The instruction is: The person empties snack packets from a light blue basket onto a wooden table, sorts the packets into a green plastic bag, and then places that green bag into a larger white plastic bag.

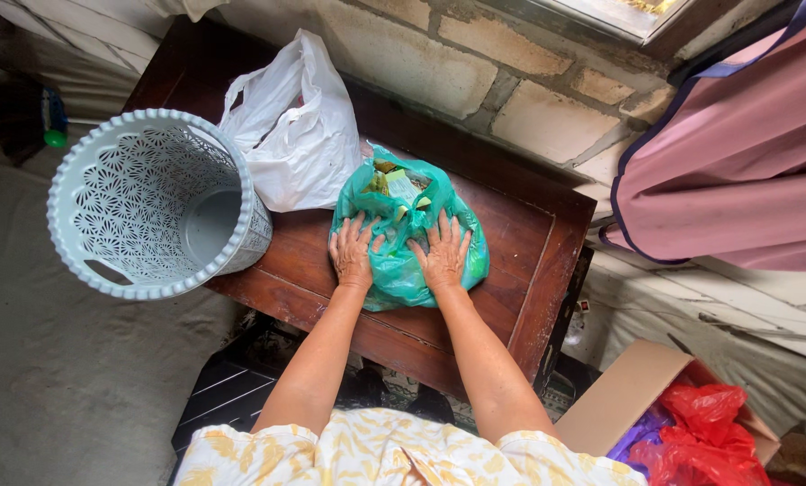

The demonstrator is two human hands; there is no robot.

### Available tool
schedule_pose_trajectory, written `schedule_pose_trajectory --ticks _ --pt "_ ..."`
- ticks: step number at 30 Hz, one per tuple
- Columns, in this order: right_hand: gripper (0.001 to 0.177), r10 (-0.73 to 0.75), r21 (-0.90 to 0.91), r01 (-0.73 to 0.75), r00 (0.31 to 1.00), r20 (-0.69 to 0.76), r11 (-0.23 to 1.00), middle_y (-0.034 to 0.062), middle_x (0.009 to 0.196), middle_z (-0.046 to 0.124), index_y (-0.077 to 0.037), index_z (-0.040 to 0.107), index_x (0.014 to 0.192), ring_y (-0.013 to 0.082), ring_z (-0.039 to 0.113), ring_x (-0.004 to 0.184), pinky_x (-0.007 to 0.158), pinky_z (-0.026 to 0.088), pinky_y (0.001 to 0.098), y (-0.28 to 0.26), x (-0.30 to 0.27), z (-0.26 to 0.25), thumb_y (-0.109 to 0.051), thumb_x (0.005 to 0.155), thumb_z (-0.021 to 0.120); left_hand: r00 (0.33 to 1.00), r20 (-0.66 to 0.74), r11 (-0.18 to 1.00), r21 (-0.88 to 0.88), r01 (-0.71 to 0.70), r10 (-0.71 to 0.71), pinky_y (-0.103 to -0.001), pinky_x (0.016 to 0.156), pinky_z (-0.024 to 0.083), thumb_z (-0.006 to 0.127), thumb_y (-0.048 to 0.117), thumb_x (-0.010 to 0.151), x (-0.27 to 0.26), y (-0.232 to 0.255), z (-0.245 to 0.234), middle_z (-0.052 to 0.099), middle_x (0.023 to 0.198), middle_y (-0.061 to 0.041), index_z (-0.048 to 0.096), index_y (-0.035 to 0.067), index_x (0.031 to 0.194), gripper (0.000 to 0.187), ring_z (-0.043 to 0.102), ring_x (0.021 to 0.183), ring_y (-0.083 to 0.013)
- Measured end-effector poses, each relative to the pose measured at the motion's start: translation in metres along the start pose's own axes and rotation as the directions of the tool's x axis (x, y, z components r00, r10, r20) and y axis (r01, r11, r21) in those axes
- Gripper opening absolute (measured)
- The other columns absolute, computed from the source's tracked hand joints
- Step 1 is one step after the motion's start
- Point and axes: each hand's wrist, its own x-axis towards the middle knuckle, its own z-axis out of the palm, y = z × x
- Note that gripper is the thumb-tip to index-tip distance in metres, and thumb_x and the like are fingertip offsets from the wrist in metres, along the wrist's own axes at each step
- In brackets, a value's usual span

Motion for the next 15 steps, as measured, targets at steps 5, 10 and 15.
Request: schedule_pose_trajectory --ticks 5,10,15 --pt "0.04 0.054 0.169 -0.043 0.997 -0.063 0.985 0.0103 0.156 0.048 -0.011 0.066 0.122 0.0374 0.04 0.143 0.12 0.018 0.0568 0.007 0.01 -0.005 -0.04 0.095 0.068 0.994 0.004 0.943 -0.316 0.103 -0.107 -0.048 0.117 0.028 0.057 0.035 0.103 0.012 -0.022 0.01 0.06 0.143 -0.011 0.065 0.022 0.138 0.038 0.047 0.139 -0.0316" --pt "0.019 0.085 0.389 0.087 0.911 -0.404 0.917 0.0073 0.134 0.066 -0.012 0.067 0.115 0.0282 0.062 0.124 0.107 0.051 0.0392 0.006 0.03 -0.045 -0.02 0.098 0.069 0.964 -0.063 0.589 -0.801 0.106 -0.258 -0.033 0.098 0.05 0.053 0.035 0.108 0.035 -0.027 -0.007 0.067 0.129 -0.018 0.057 0.003 0.132 0.041 0.064 0.113 -0.023" --pt "0.024 0.485 0.966 0.096 0.85 -0.204 0.238 0.0052 0.114 0.066 -0.004 0.06 0.124 0.016 0.059 0.104 0.094 0.051 0.0316 -0.004 0.047 -0.099 -0.023 0.109 0.058 0.964 -0.11 0.315 -0.949 -0.03 -0.241 -0.034 0.096 0.048 0.051 0.037 0.118 0.052 -0.018 -0.044 0.065 0.114 -0.012 0.065 -0.006 0.124 0.045 0.057 0.104 -0.0186"
